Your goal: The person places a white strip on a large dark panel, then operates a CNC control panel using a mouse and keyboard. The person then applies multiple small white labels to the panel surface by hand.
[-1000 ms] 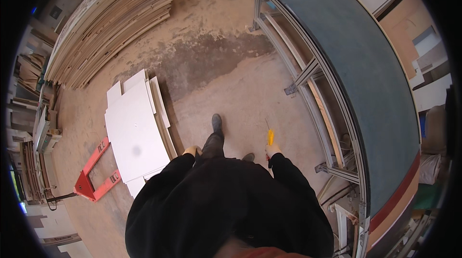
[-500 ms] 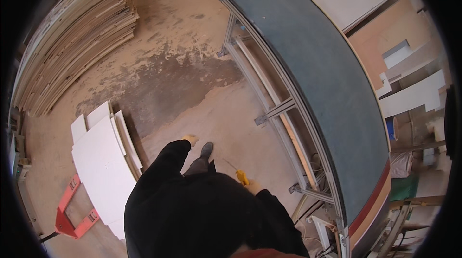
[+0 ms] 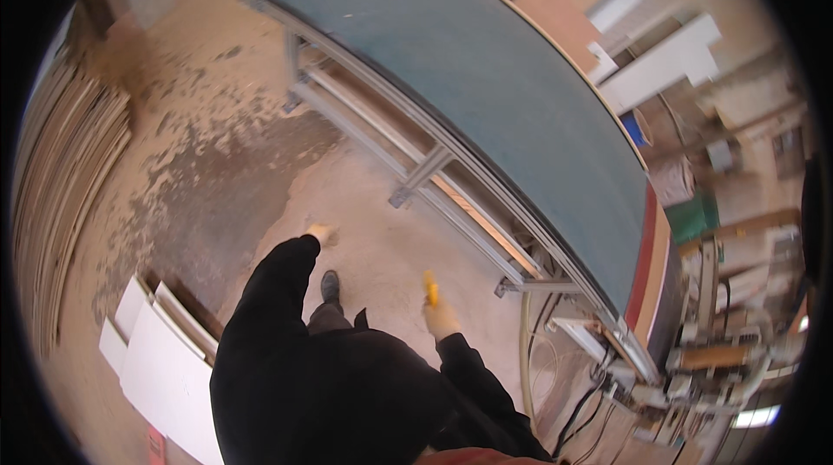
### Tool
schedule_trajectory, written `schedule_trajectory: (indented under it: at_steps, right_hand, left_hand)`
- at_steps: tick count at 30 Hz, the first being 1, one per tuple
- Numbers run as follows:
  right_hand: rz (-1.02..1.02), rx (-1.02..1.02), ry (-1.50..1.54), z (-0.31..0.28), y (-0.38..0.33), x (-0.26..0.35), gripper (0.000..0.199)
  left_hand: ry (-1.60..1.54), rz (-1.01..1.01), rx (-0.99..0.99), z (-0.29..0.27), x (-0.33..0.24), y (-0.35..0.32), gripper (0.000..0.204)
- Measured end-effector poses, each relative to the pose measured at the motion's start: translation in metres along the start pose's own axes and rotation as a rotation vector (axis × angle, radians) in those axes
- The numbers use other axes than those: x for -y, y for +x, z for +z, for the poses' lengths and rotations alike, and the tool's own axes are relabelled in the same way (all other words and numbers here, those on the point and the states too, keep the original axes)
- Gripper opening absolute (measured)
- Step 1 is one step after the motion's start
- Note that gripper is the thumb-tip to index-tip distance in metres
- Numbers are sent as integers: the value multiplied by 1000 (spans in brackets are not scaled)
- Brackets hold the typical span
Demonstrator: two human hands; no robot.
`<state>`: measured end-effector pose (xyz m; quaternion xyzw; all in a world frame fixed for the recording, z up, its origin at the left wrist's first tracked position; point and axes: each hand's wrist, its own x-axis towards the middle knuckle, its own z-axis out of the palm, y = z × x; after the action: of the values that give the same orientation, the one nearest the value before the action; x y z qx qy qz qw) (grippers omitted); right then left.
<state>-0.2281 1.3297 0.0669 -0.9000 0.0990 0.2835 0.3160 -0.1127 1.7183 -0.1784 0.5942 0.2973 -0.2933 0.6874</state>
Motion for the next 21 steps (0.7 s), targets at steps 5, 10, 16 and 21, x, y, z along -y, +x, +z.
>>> schedule_trajectory:
  at_steps: [5, 10, 16, 21]
  right_hand:
    - [350, -683, 353, -37, -34, -95, 23]
    - [504, -897, 502, -30, -139, -197, 23]
    - [740, -994, 889, 49, -278, -274, 22]
    - [683, -1151, 732, 84, -342, -304, 19]
  left_hand:
    - [521, 44, 200, 100, 62, -9, 29]
    - [919, 43, 392, 188, 102, -70, 24]
    - [922, 1, 404, 231, 123, -110, 33]
    - [1072, -244, 402, 279, 139, -111, 41]
